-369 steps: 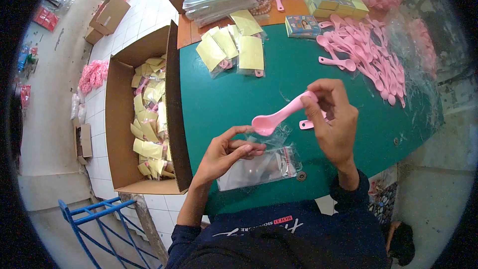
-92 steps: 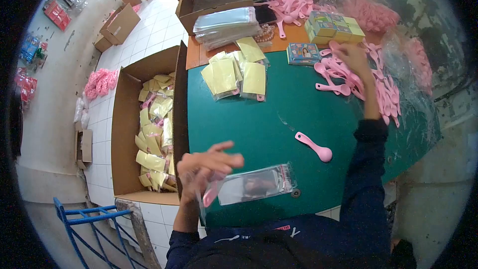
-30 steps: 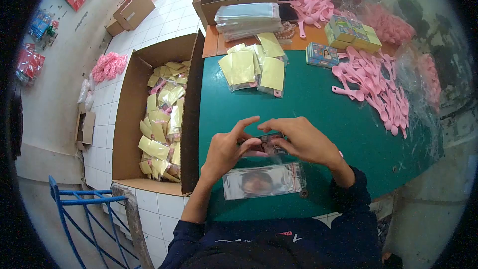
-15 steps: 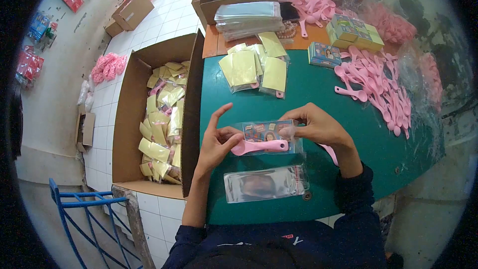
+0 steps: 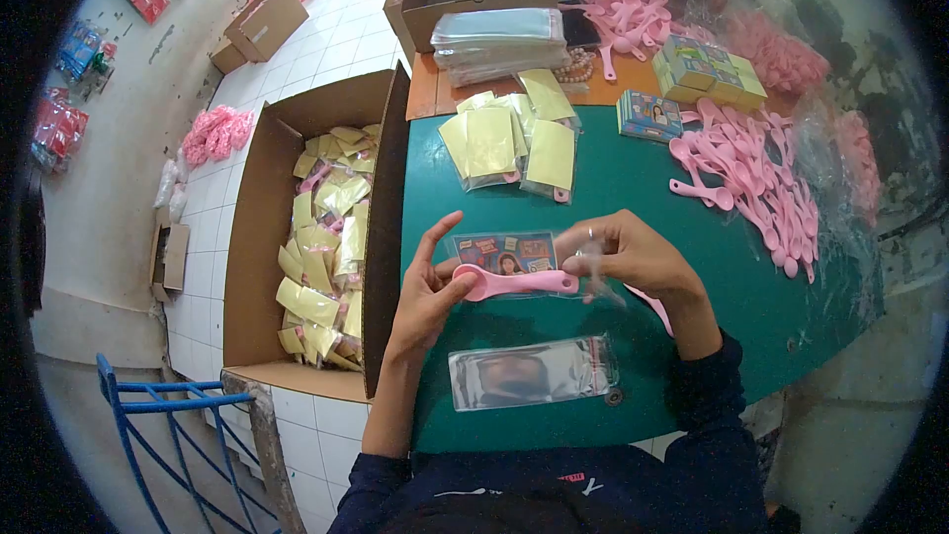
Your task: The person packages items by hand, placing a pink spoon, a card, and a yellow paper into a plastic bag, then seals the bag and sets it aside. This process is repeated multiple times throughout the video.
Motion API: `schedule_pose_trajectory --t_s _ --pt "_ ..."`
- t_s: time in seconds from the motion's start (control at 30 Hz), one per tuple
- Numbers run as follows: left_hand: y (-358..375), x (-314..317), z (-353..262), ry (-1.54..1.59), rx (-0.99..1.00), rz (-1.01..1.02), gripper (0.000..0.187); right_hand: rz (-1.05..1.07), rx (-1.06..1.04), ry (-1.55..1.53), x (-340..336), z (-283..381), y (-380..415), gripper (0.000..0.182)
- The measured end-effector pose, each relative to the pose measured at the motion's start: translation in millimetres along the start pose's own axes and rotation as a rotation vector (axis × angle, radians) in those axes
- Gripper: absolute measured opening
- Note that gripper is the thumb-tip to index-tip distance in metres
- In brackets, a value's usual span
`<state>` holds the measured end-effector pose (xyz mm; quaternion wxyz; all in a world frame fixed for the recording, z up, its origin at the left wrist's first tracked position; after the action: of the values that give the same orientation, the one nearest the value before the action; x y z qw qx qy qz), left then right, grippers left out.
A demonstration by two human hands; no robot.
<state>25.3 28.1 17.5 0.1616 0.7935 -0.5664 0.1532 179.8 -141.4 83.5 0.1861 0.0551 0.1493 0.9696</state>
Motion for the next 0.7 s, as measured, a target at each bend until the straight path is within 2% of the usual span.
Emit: schedule_pose_trajectory --t_s 0.1,0.17,0.2,0.23,0.3,0.33,0.43,0.6,0.7 --pt "1.4 9.1 -1.5 0.124 -0.036 0.045 0.071 -0.036 -0.086 0.201 -5.3 -8.3 0.7 0.023" --pt "0.0 4.8 2.8 -0.308 0.199 -0.152 0.068 -0.219 -0.195 0.444 -3.2 0.3 10.3 0.024" --pt "3.0 6.6 6.6 -0.371 0.191 -0.172 0.066 -0.309 -0.245 0.567 -0.2 4.2 16.4 0.024" --pt "5.9 8.8 9.6 -0.434 0.183 -0.193 0.064 -0.33 -0.276 0.575 7.5 5.0 20.2 0.025" --pt "22.1 22.0 6.8 -0.262 -0.072 -0.073 0.059 -0.372 -0.338 0.584 24.8 3.5 26.1 0.027" --pt "33.1 28.4 11.7 -0.203 -0.226 0.059 0.056 -0.261 -0.303 0.661 32.0 -4.7 28.4 0.034" --pt "54.0 30.0 34.6 -0.045 -0.39 0.112 0.057 -0.116 -0.339 0.779 51.9 -21.3 35.9 0.041" --pt "55.2 25.6 31.9 -0.156 -0.347 0.111 0.057 -0.078 -0.305 0.827 76.8 -43.6 34.6 0.025" --pt "55.2 25.2 35.8 -0.314 -0.256 0.1 0.054 -0.114 -0.354 0.882 81.6 -53.8 29.4 0.021"
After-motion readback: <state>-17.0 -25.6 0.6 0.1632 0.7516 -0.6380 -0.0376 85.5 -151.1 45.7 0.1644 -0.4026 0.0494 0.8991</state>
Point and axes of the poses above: each hand's wrist, its own y-axis away from the middle knuckle, its own x-axis out of the palm, z = x × y, the point moved 3 cm from there along -y, towards the middle knuckle, and after that the axes turned 1 degree about y, right-handed, at the moved point
